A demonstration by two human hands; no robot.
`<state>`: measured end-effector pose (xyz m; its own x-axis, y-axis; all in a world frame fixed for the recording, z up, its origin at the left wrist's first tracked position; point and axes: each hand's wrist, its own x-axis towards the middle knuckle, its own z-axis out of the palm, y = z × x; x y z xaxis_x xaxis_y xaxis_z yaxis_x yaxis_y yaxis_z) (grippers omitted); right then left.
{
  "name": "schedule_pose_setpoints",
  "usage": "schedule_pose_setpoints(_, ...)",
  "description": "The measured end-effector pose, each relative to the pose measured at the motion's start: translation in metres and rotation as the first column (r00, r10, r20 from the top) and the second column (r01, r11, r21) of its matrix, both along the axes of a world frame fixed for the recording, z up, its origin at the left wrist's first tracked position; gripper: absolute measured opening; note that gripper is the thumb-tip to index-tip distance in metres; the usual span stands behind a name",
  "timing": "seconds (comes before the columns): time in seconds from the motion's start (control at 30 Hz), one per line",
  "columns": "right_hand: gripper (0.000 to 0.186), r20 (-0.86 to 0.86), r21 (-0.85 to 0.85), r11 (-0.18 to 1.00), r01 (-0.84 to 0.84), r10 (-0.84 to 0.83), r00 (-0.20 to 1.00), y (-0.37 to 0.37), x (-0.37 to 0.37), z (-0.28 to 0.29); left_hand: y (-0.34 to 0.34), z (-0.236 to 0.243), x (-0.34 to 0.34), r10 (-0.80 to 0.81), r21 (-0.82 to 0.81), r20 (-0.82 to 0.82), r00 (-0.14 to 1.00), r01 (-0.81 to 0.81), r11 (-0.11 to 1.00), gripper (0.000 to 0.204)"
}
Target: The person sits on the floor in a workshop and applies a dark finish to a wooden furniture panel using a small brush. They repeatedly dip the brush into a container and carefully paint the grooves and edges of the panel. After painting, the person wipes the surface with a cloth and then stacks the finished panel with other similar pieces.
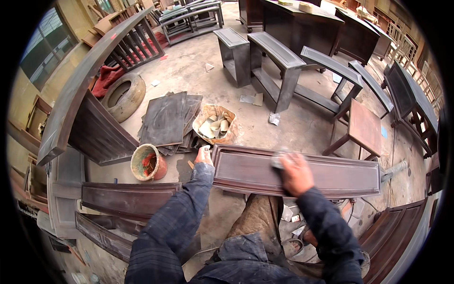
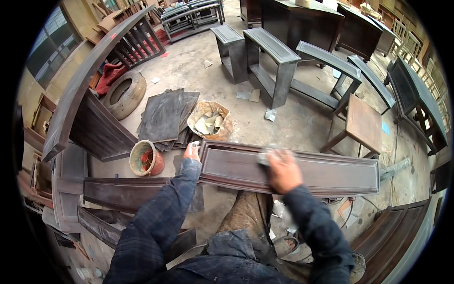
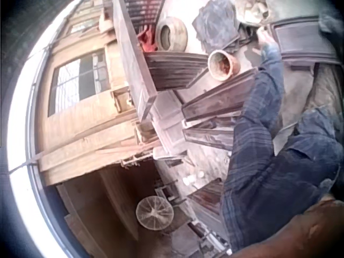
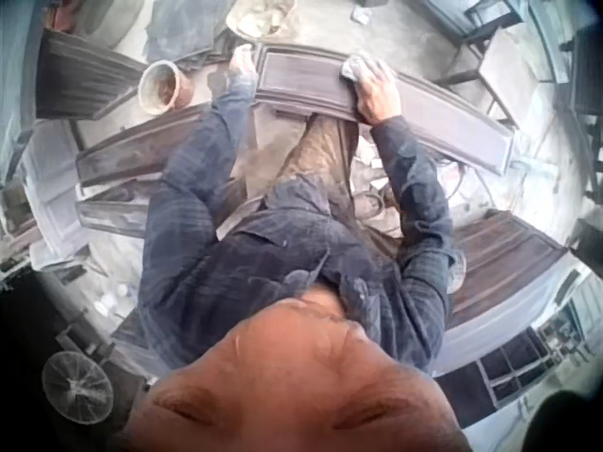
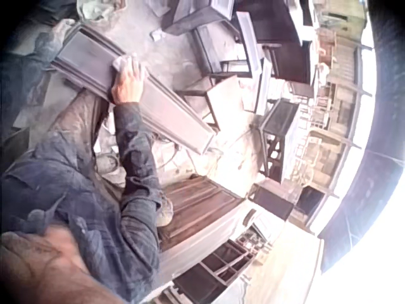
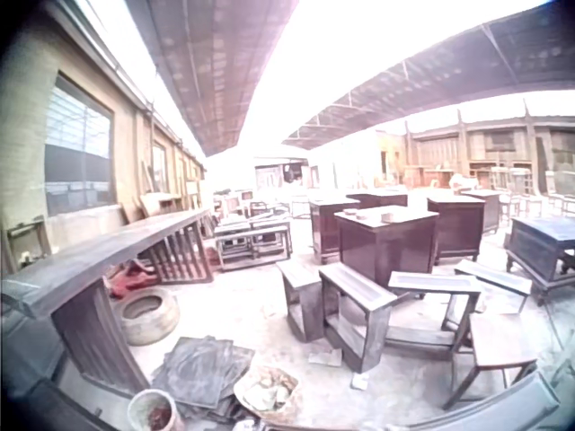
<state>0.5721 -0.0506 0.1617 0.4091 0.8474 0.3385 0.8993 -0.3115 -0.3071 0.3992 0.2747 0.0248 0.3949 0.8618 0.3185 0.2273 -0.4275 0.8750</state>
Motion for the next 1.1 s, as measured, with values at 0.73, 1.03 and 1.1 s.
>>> schedule_pose_setpoints(0.73, 0.047, 0.087, -0.045, 0.998, -0.043, 0.046, 0.995, 0.151, -0.07, -0.021, -0.038, 0.045, 0.034, -0.097, -0.036, -0.115, 0.989, 0.093, 0.995, 0.028)
schedule_pose_setpoints(1.03, 0.045, 0.152, -0.058, 0.941, 0.335, -0.323, 0.934, -0.015, -0.018, -0.008, -0.028, 0.03, 0.026, -0.015, -0.069, -0.12, 0.993, 0.006, 0.998, 0.023)
schedule_pose_setpoints(1.1, 0.045, 0.072, -0.056, 0.955, 0.293, -0.288, 0.955, 0.02, -0.035, -0.001, -0.029, 0.03, 0.023, 0.0, -0.038, -0.135, 0.991, -0.005, 0.999, 0.024)
